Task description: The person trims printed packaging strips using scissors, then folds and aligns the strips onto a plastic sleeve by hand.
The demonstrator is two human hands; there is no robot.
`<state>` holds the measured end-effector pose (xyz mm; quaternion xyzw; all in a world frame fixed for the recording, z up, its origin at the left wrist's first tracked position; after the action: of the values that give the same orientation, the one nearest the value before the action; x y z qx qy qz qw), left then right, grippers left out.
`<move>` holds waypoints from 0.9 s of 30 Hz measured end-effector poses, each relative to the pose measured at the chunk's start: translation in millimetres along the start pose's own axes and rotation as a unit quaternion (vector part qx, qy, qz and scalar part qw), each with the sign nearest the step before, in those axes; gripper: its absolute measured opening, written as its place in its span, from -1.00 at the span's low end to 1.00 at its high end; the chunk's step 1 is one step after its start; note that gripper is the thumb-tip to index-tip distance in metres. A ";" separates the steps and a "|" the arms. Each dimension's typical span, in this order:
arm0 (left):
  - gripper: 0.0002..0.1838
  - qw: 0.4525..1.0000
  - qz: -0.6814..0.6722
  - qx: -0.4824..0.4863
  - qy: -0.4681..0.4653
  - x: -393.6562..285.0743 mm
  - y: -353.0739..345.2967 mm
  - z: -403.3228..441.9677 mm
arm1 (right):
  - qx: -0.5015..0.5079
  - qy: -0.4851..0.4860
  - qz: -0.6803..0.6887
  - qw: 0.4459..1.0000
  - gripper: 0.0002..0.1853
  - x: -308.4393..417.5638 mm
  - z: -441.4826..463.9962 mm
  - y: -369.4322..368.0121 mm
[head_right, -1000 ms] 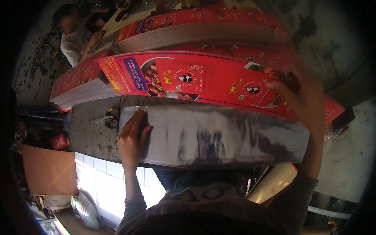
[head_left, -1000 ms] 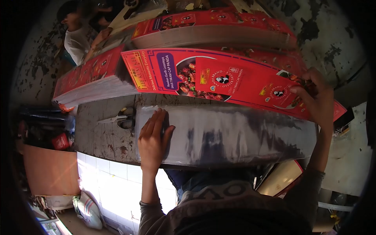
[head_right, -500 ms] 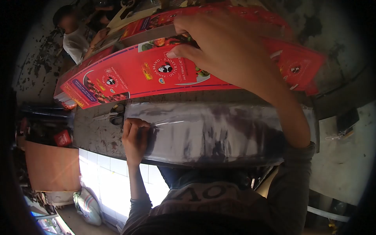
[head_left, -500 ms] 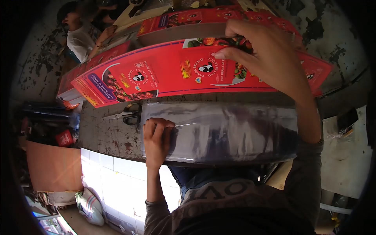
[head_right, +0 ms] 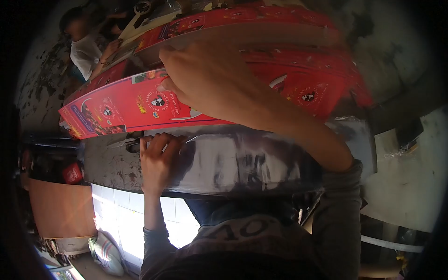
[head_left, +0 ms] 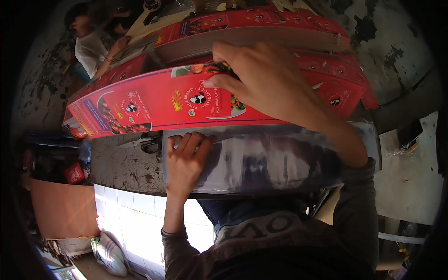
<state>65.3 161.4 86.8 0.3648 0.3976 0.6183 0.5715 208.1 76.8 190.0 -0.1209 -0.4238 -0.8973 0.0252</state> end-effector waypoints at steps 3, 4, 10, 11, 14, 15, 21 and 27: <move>-0.77 0.995 0.074 -0.037 -0.052 1.1 -10.7 -2.8 | -0.037 0.032 -0.005 0.999 -0.74 6.1 -5.2 -10.3; -0.78 0.992 0.099 -0.049 -0.065 -0.9 -12.4 -4.2 | -0.039 0.031 -0.005 0.999 -0.74 5.9 -6.4 -12.7; -0.78 0.986 0.144 -0.057 -0.054 -3.2 -14.5 -6.6 | -0.014 -0.014 0.054 0.998 -0.75 0.5 -0.5 -24.0; -0.77 0.988 0.139 -0.055 -0.037 -2.2 -15.8 -7.6 | -0.021 -0.015 0.058 0.998 -0.75 0.5 3.4 -22.3; -0.79 0.987 0.143 -0.063 -0.036 -4.7 -11.8 -8.6 | -0.061 0.005 0.058 0.996 -0.75 -0.9 16.1 -21.5; -0.79 0.987 0.144 -0.063 -0.034 -4.9 -12.3 -9.1 | -0.093 0.023 0.051 0.994 -0.74 -0.2 19.3 -20.1; -0.86 0.985 0.130 -0.109 0.001 0.2 -13.5 -11.3 | -0.109 -0.003 0.081 0.991 -0.70 4.2 30.3 -29.5; -0.85 0.994 0.053 -0.091 0.035 7.9 -15.3 -14.4 | -0.149 -0.013 0.158 0.976 -0.70 15.8 51.0 -36.8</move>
<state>58.0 168.6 66.9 0.3099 0.3399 0.6934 0.5547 197.3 140.3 197.2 -0.2004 -0.2608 -0.9336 0.1423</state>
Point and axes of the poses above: each hand's wrist, its own z-axis towards the middle knuckle, its own y-axis out of the back of the hand, x = y × z, the point moved 4 cm from there along z, towards the middle knuckle, and after that the axes turned 7 degrees about z, right-handed, at the moved point
